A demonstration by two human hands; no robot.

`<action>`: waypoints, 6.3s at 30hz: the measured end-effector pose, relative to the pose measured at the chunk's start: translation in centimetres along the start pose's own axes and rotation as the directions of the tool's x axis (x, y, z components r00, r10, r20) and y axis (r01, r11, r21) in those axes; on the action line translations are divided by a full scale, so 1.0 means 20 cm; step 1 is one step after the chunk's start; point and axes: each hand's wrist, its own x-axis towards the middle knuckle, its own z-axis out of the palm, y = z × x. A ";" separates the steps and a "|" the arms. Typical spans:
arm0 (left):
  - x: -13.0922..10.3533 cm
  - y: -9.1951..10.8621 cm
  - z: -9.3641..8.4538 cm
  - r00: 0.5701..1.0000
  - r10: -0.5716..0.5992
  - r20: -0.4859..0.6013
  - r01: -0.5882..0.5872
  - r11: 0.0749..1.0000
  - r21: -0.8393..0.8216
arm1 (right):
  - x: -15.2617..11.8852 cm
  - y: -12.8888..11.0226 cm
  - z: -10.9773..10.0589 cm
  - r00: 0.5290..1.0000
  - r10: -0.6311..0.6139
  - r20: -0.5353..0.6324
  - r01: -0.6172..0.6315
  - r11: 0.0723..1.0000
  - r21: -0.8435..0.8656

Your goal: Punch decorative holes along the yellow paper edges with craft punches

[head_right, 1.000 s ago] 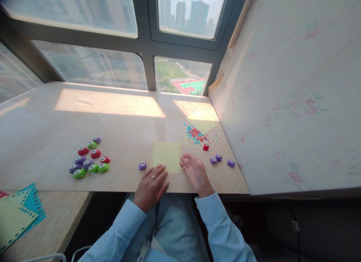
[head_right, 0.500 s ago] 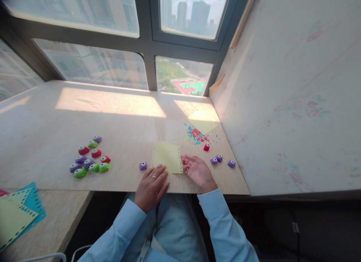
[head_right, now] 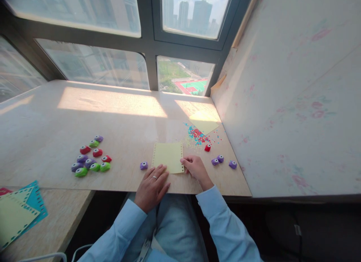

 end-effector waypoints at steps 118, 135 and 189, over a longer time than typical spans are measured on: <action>0.01 -0.33 -0.19 0.946 -0.317 -0.060 0.296 0.927 -0.232 | 0.04 0.07 0.19 0.659 -0.701 0.272 0.686 0.412 -0.600; 0.01 -0.33 -0.23 0.960 -0.279 -0.023 0.263 0.927 -0.266 | 0.03 0.05 0.19 0.685 -0.671 0.283 0.673 0.434 -0.599; 0.04 -0.33 -0.29 0.957 -0.282 0.065 0.287 0.904 -0.316 | 0.02 0.02 0.17 0.734 -0.631 0.251 0.640 0.520 -0.565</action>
